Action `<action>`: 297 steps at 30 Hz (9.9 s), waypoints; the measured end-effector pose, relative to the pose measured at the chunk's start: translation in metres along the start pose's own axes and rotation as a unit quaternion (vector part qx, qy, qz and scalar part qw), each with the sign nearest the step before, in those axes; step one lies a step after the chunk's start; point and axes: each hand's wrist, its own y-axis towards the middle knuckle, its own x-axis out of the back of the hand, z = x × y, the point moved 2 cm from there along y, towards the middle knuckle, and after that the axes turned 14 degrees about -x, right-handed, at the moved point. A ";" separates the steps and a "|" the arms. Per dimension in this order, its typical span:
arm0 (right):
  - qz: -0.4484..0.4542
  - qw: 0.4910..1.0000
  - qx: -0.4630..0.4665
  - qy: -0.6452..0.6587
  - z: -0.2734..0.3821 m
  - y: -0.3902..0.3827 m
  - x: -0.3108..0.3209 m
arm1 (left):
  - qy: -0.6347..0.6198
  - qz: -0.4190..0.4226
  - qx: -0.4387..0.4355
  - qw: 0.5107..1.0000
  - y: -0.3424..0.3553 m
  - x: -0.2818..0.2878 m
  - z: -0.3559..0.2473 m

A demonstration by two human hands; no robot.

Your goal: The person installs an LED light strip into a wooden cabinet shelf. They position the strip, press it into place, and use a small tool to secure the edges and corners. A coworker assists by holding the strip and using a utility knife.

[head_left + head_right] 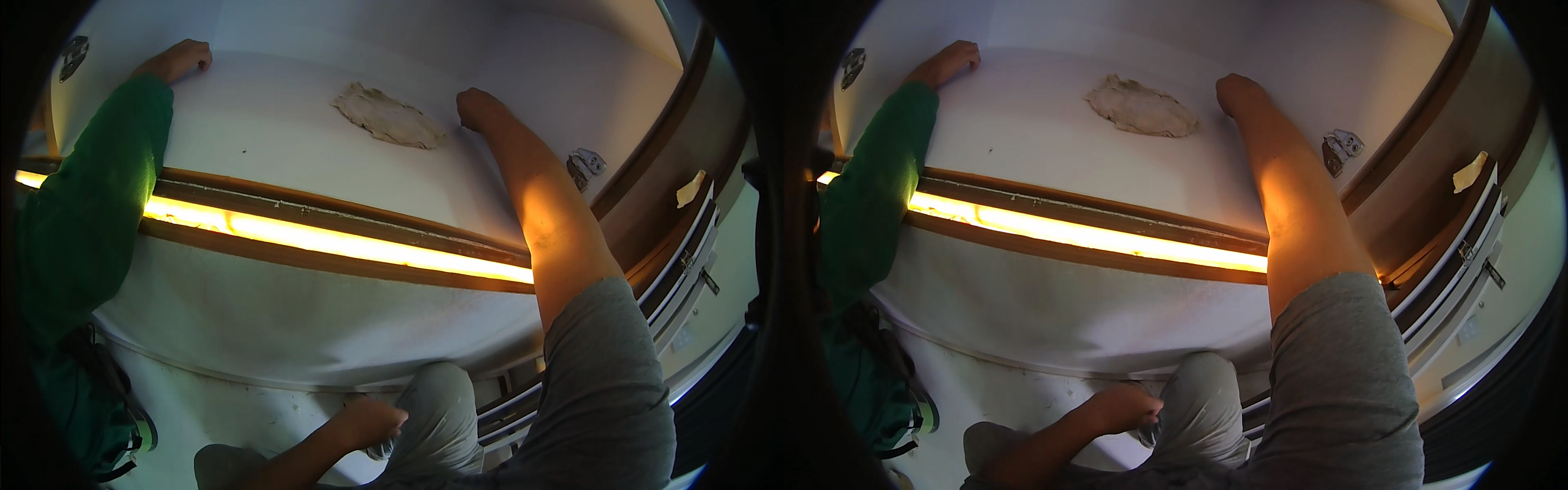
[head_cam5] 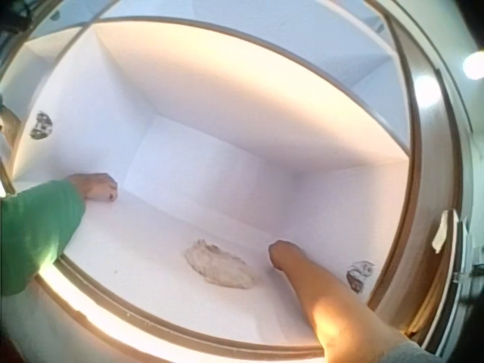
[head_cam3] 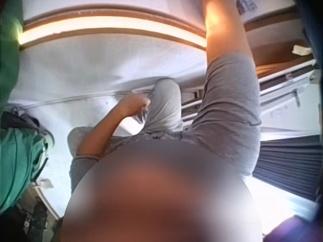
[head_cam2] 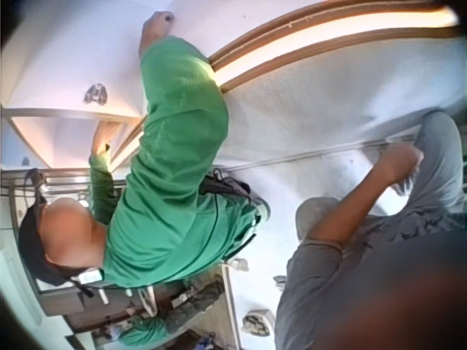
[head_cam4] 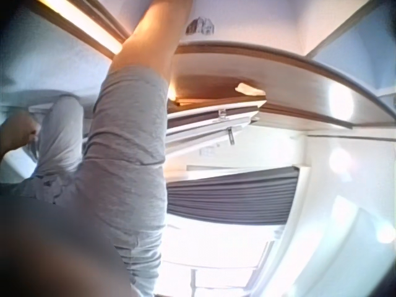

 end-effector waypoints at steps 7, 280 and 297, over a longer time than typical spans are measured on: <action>0.021 1.000 0.009 -0.016 -0.006 -0.020 0.011 | 0.012 -0.022 -0.019 1.000 -0.007 -0.004 -0.010; 0.400 0.593 0.476 0.511 0.145 -0.434 -0.107 | 0.461 -0.268 0.147 0.833 0.103 0.370 -0.136; 0.517 -0.021 0.334 0.788 0.114 -0.430 -0.057 | 0.074 -0.754 0.087 0.647 -0.051 0.053 -0.143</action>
